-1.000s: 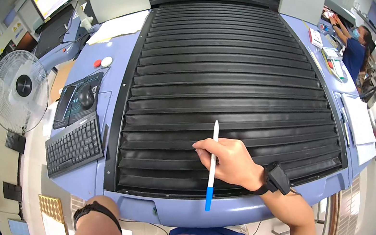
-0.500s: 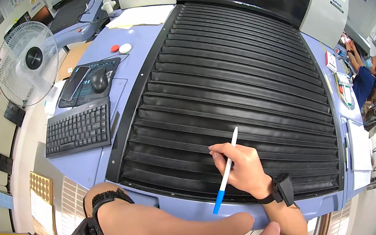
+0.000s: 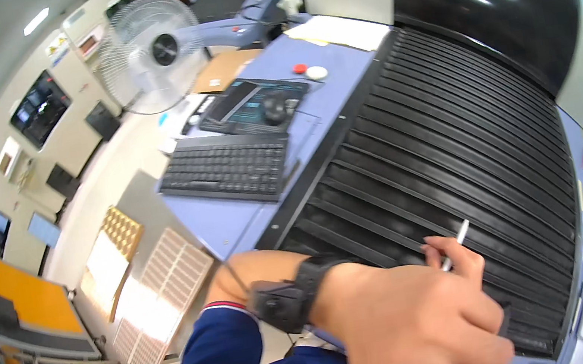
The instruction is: The recorder inspects several circuit panels, marking them with a pen and placing them onto a machine surface.
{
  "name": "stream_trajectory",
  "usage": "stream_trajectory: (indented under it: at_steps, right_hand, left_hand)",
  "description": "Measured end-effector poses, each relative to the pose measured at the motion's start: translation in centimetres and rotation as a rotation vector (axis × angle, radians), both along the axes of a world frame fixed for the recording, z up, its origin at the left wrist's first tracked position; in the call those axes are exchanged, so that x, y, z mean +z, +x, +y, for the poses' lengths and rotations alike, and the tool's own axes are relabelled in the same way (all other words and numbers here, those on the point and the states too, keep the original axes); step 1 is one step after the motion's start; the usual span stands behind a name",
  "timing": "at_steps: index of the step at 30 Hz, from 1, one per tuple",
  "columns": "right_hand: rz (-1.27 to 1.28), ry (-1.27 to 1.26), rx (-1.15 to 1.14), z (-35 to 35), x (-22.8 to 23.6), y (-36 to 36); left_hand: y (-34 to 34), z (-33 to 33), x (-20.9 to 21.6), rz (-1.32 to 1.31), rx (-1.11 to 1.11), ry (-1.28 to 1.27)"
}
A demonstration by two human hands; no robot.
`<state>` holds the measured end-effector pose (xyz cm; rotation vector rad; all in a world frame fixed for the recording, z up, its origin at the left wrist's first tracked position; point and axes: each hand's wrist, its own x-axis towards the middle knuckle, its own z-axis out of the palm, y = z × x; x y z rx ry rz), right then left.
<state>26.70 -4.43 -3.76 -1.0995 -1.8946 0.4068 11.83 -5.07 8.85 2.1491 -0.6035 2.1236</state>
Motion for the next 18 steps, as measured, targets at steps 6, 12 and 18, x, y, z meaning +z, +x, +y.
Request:
stream_trajectory:
  at_steps: [6,12,18]
  right_hand:
    - [0.000,-0.046,-0.017,-0.2,-0.6,0.5]
    - [-0.006,-0.039,0.001,0.3,-0.6,-0.2]
    - [-0.012,-0.042,-0.023,0.3,-0.8,0.2]
  left_hand:
    - [-0.1,-1.0,-0.1,0.012,0.058,-0.010]
    - [-0.4,-2.5,-0.3,-0.042,0.040,-0.060]
    - [-1.9,-2.5,1.3,-0.019,0.079,-0.115]
